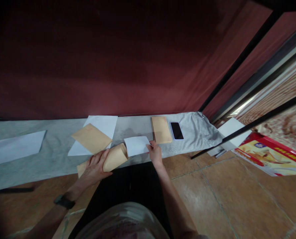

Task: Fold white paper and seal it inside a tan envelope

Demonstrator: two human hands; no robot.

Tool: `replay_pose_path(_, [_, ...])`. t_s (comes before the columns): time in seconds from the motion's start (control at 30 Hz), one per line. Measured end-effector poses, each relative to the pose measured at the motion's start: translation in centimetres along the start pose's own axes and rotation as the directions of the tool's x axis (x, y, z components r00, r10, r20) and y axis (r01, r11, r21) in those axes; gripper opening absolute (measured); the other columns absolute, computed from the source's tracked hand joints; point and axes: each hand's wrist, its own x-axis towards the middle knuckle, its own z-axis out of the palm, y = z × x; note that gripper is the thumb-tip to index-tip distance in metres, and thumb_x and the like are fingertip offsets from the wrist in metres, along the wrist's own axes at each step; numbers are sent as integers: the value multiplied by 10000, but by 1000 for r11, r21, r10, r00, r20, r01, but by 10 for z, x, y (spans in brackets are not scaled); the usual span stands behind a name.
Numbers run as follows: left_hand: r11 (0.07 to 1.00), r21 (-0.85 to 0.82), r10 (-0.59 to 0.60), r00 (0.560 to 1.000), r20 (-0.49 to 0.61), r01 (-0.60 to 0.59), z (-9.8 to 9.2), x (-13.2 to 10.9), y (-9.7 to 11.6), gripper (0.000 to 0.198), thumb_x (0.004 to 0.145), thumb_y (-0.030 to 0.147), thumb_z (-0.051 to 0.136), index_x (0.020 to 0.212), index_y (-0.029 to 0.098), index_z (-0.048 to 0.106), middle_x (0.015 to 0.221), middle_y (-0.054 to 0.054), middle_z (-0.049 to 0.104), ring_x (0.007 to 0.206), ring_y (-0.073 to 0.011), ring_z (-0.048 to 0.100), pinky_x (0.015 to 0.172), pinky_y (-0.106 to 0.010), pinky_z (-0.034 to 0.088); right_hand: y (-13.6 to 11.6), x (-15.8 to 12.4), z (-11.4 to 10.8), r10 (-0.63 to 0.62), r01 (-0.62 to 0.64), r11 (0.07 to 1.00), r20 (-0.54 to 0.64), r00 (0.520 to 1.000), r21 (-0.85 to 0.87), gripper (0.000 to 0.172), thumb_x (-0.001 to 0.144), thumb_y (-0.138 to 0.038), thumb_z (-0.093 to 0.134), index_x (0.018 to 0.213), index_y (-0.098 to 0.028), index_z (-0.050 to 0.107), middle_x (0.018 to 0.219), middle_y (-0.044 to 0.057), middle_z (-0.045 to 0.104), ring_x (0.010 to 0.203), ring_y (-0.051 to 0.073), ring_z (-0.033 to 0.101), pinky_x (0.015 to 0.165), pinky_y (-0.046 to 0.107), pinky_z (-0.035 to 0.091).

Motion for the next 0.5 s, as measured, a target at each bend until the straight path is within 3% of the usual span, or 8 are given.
replay_pose_path(0.13, [1000, -2, 28, 1000, -4, -28, 2, 0, -1, 1106, 703, 406, 770, 1590, 193, 144, 1478, -203, 444, 1368, -419, 424, 1126, -568, 317, 5, 2, 0, -47, 53, 996, 83, 995, -67, 150, 795, -403, 659, 778, -256, 632, 695, -13, 609, 666, 175, 575, 577, 260, 513])
replay_pose_path(0.3, [1000, 6, 21, 999, -30, -21, 3, 0, 1, 1102, 715, 396, 757, 1595, 202, 123, 1479, -202, 443, 1375, -415, 425, 1143, -587, 293, 14, 1, -8, 13, 48, 965, 229, 973, -258, 187, 840, -350, 596, 692, -242, 632, 616, -22, 591, 539, 141, 539, 489, 231, 423])
replay_pose_path(0.4, [999, 10, 34, 999, -22, -33, 4, 0, 1, 1104, 712, 374, 761, 1598, 201, 125, 1487, -205, 444, 1390, -414, 412, 1166, -614, 249, 14, 5, -17, 18, 74, 939, 264, 964, -335, 253, 808, -298, 624, 572, -233, 559, 512, -43, 506, 507, 125, 482, 513, 229, 375])
replay_pose_path(0.5, [998, 3, 58, 998, -22, -58, 3, 3, 4, 1112, 693, 363, 774, 1597, 181, 154, 1481, -212, 457, 1404, -420, 401, 1185, -625, 216, 11, 8, -17, 16, 92, 933, 295, 955, -349, 234, 790, -255, 623, 569, -219, 554, 509, -54, 486, 535, 121, 475, 539, 228, 346])
